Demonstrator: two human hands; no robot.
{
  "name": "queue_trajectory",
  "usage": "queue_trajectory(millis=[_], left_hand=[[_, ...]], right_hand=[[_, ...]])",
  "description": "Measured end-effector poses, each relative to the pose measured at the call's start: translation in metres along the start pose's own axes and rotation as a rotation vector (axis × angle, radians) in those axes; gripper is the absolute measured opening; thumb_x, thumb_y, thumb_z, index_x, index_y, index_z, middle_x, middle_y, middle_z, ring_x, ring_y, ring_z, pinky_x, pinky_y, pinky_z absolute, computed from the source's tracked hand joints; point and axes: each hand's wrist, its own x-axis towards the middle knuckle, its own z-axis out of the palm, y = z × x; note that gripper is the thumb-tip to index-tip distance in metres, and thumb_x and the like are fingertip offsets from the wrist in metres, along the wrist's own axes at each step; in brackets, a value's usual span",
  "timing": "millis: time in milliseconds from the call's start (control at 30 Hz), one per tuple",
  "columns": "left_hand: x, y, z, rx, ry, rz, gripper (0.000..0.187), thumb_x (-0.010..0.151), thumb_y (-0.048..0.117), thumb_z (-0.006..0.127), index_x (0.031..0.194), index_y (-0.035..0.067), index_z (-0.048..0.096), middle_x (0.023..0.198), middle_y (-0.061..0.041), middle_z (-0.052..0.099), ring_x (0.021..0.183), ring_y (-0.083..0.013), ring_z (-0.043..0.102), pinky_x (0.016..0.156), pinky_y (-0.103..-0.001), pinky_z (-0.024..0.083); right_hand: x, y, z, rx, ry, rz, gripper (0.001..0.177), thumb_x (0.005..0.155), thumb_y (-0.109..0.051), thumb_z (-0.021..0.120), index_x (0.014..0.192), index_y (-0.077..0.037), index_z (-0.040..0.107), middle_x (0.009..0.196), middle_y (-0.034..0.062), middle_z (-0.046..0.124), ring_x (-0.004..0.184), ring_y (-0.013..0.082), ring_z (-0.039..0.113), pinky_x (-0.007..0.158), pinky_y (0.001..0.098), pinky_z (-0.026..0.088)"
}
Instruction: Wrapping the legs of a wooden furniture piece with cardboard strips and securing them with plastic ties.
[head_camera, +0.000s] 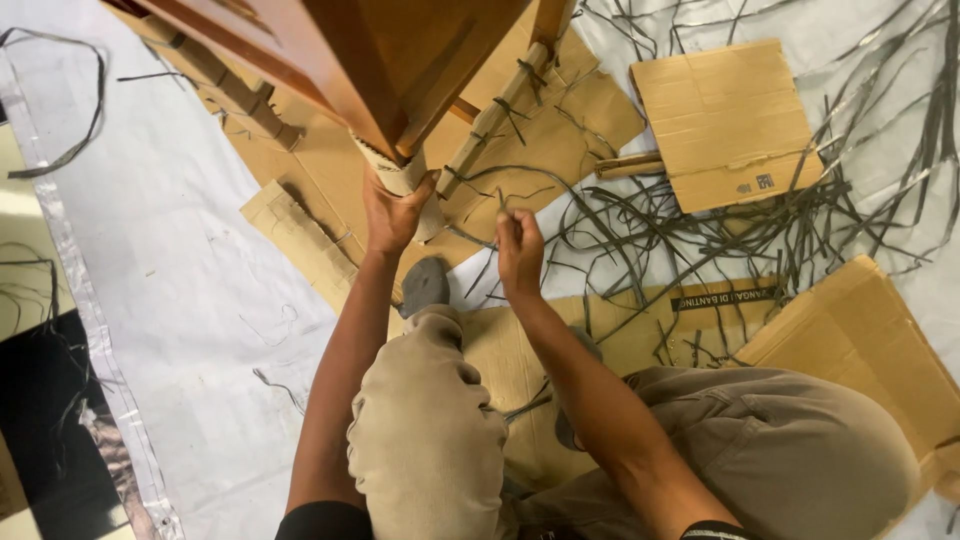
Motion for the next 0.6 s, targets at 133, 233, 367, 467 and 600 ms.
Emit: queue_trajectory(millis=[133, 233, 367, 467, 600], left_hand=[[0.0, -0.001, 0.001, -0.021, 0.011, -0.04, 0.069, 0.073, 0.007, 0.095, 0.132, 0.008, 0.059, 0.122, -0.012, 0.067, 0.117, -0.0213, 0.061, 0.102, -0.051, 0.048], [0.0, 0.0, 0.001, -0.037, 0.009, -0.052, 0.066, 0.073, 0.007, 0.094, 0.13, 0.008, 0.06, 0.12, -0.01, 0.068, 0.115, -0.0194, 0.06, 0.101, -0.05, 0.048], [0.0, 0.023, 0.002, -0.038, 0.011, -0.028, 0.06, 0.072, 0.004, 0.09, 0.123, 0.005, 0.06, 0.113, -0.015, 0.067, 0.112, -0.0227, 0.059, 0.096, -0.053, 0.048], [0.002, 0.014, 0.001, -0.104, -0.011, -0.036, 0.06, 0.071, 0.003, 0.09, 0.123, 0.007, 0.06, 0.111, -0.01, 0.066, 0.107, -0.0188, 0.062, 0.093, -0.048, 0.051], [0.005, 0.008, -0.001, -0.186, -0.026, -0.021, 0.067, 0.063, 0.001, 0.096, 0.12, 0.008, 0.062, 0.107, -0.007, 0.067, 0.105, -0.0168, 0.061, 0.093, -0.045, 0.054]], right_hand=[[0.041, -0.023, 0.033, 0.023, -0.03, -0.074, 0.021, 0.102, -0.024, 0.065, 0.104, -0.003, 0.064, 0.076, 0.0035, 0.061, 0.07, 0.0115, 0.058, 0.067, 0.0274, 0.051], [0.056, -0.05, 0.054, -0.018, -0.142, -0.196, 0.016, 0.101, -0.021, 0.068, 0.106, -0.005, 0.067, 0.086, 0.006, 0.066, 0.078, 0.0163, 0.067, 0.076, 0.031, 0.058], [0.062, -0.083, 0.068, -0.358, -0.305, -0.465, 0.015, 0.097, -0.015, 0.064, 0.101, -0.001, 0.07, 0.085, 0.025, 0.07, 0.085, 0.0449, 0.072, 0.069, 0.0492, 0.059], [0.076, -0.074, 0.055, -0.262, -0.513, -0.518, 0.023, 0.102, -0.02, 0.061, 0.09, -0.002, 0.066, 0.079, 0.0169, 0.063, 0.073, 0.0308, 0.068, 0.069, 0.0415, 0.055], [0.084, -0.088, 0.057, -0.636, -0.552, -1.384, 0.012, 0.1, -0.01, 0.064, 0.089, -0.008, 0.07, 0.082, 0.014, 0.055, 0.079, 0.0328, 0.063, 0.076, 0.0385, 0.054]])
